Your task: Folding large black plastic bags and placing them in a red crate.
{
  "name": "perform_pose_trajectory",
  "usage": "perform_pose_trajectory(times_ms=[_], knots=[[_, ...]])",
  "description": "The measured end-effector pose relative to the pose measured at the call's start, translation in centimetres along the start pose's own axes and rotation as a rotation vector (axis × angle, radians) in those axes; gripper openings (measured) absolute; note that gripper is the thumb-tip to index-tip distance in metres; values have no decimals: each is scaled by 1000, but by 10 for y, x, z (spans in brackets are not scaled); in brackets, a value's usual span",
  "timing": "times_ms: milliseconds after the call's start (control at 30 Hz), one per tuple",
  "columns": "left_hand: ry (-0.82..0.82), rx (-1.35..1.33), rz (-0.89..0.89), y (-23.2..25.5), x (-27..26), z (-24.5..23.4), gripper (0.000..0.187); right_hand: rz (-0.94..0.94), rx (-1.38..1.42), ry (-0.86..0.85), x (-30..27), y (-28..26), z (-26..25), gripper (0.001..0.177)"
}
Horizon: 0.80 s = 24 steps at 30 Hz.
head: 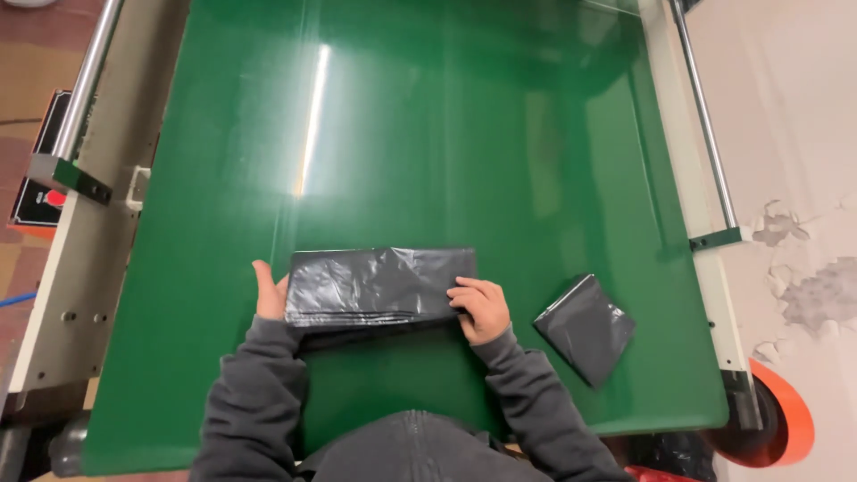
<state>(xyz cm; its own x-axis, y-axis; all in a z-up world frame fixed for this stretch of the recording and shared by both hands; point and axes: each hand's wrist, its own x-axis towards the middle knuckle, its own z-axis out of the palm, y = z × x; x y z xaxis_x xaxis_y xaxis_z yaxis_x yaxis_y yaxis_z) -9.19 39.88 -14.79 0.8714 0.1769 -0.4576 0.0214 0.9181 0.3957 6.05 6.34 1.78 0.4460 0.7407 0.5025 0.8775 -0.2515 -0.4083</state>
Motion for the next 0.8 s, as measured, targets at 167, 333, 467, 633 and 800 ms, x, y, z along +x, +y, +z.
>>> perform_pose_trajectory(times_ms=[167,333,467,633,800], knots=[[140,726,467,-8,-63,45,82,42,-58,-24,-24,14,11,29],[-7,2146,1172,5,-133,102,66,48,-165,-89,-24,8,10,29],[50,2478,1515,-3,-136,98,29,45,-208,-377,14,-64,2,46],[-239,2820,955,-15,-96,68,9,-134,-61,-360,2,-95,55,73],[-748,2341,222,-12,-119,161,23,-195,130,-238,-44,-72,77,53]])
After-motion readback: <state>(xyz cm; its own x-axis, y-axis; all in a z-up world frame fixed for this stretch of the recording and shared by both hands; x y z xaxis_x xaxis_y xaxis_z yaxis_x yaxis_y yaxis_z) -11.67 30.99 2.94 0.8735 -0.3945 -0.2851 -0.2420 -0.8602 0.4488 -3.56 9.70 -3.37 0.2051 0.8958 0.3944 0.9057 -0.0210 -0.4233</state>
